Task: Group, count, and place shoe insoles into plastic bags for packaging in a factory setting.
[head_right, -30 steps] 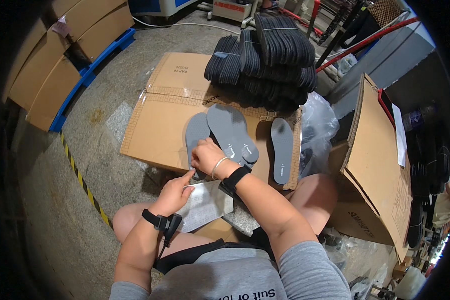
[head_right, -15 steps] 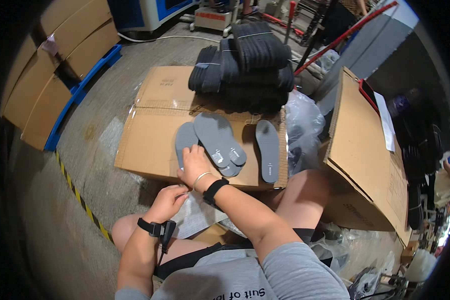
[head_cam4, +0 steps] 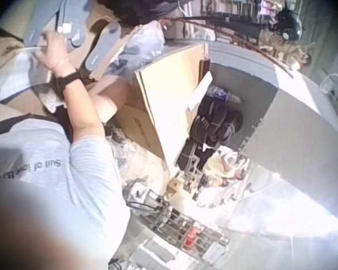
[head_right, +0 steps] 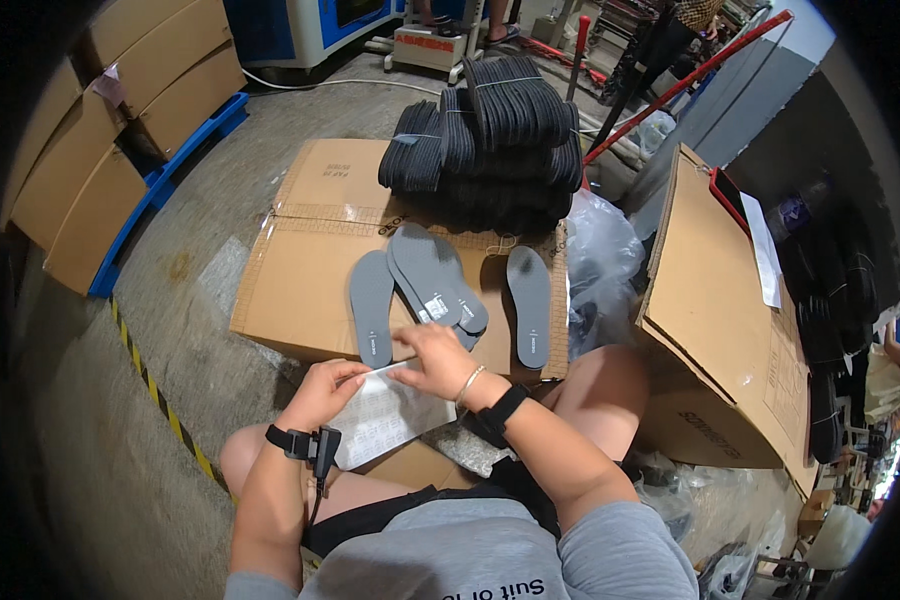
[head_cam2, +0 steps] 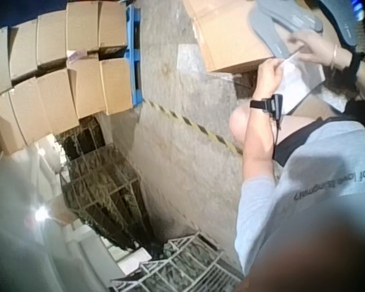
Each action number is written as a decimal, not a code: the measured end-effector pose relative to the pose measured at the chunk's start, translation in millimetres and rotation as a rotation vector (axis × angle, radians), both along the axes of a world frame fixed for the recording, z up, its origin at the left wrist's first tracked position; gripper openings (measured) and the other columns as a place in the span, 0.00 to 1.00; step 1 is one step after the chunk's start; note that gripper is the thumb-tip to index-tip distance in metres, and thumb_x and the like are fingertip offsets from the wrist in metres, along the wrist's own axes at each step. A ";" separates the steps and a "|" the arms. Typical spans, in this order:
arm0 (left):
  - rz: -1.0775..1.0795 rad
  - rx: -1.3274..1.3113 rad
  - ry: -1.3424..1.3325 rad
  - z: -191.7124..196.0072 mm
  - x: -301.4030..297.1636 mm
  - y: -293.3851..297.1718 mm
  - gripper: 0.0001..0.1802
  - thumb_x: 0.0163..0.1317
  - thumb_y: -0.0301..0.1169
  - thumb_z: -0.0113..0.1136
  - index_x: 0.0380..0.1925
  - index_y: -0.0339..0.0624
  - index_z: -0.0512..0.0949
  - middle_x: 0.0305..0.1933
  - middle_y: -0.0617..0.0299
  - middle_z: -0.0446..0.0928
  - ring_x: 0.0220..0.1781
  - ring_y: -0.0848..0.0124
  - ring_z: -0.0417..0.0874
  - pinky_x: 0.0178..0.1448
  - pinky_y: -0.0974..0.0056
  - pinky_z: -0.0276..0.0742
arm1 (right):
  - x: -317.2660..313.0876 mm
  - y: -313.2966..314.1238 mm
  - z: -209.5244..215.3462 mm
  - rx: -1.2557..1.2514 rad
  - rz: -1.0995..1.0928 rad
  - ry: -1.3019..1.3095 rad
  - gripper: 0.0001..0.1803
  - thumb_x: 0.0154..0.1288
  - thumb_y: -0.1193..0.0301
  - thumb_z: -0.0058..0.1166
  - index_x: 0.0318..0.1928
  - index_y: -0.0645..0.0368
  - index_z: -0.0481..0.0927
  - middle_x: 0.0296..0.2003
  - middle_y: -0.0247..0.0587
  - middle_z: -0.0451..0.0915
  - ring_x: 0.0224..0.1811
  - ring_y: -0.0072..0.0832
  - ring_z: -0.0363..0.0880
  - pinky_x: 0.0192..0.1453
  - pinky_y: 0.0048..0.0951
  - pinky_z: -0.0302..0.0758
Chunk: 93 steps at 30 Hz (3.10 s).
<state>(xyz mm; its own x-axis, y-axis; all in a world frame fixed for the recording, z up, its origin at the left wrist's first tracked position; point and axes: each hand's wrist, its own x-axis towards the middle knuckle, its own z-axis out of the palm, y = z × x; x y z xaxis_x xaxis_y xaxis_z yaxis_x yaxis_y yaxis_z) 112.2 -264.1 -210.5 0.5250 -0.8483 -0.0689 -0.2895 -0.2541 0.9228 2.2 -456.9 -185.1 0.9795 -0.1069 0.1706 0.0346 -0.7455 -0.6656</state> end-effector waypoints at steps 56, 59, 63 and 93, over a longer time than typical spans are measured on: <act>-0.100 0.253 -0.398 -0.9 -10.2 -4.3 0.19 0.55 0.27 0.53 0.49 0.40 0.74 0.39 0.50 0.78 0.42 0.57 0.78 0.49 0.56 0.67 | 72.0 10.3 -36.3 -0.005 -0.038 0.226 0.09 0.43 0.69 0.64 0.27 0.58 0.81 0.33 0.47 0.75 0.44 0.45 0.68 0.50 0.36 0.67; -0.100 0.238 -0.410 -0.5 -9.7 -5.4 0.19 0.55 0.27 0.54 0.48 0.39 0.74 0.37 0.49 0.78 0.41 0.56 0.78 0.47 0.56 0.68 | 71.8 11.2 -37.4 -0.003 -0.100 0.187 0.15 0.44 0.68 0.64 0.34 0.60 0.78 0.37 0.49 0.73 0.45 0.46 0.68 0.51 0.37 0.68; -0.096 0.202 -0.439 0.0 -9.8 -7.5 0.14 0.53 0.26 0.54 0.42 0.37 0.76 0.33 0.48 0.78 0.38 0.54 0.78 0.43 0.56 0.70 | 77.3 22.5 -37.6 -0.138 -0.228 0.145 0.27 0.44 0.65 0.64 0.44 0.64 0.70 0.39 0.54 0.69 0.45 0.49 0.66 0.52 0.38 0.67; -0.032 0.047 -0.257 -2.0 0.0 -8.9 0.09 0.58 0.29 0.53 0.31 0.32 0.76 0.26 0.47 0.76 0.29 0.56 0.77 0.34 0.62 0.71 | 4.1 14.7 -16.7 -0.184 0.104 -0.016 0.08 0.54 0.72 0.55 0.36 0.57 0.77 0.32 0.38 0.78 0.39 0.34 0.74 0.49 0.32 0.65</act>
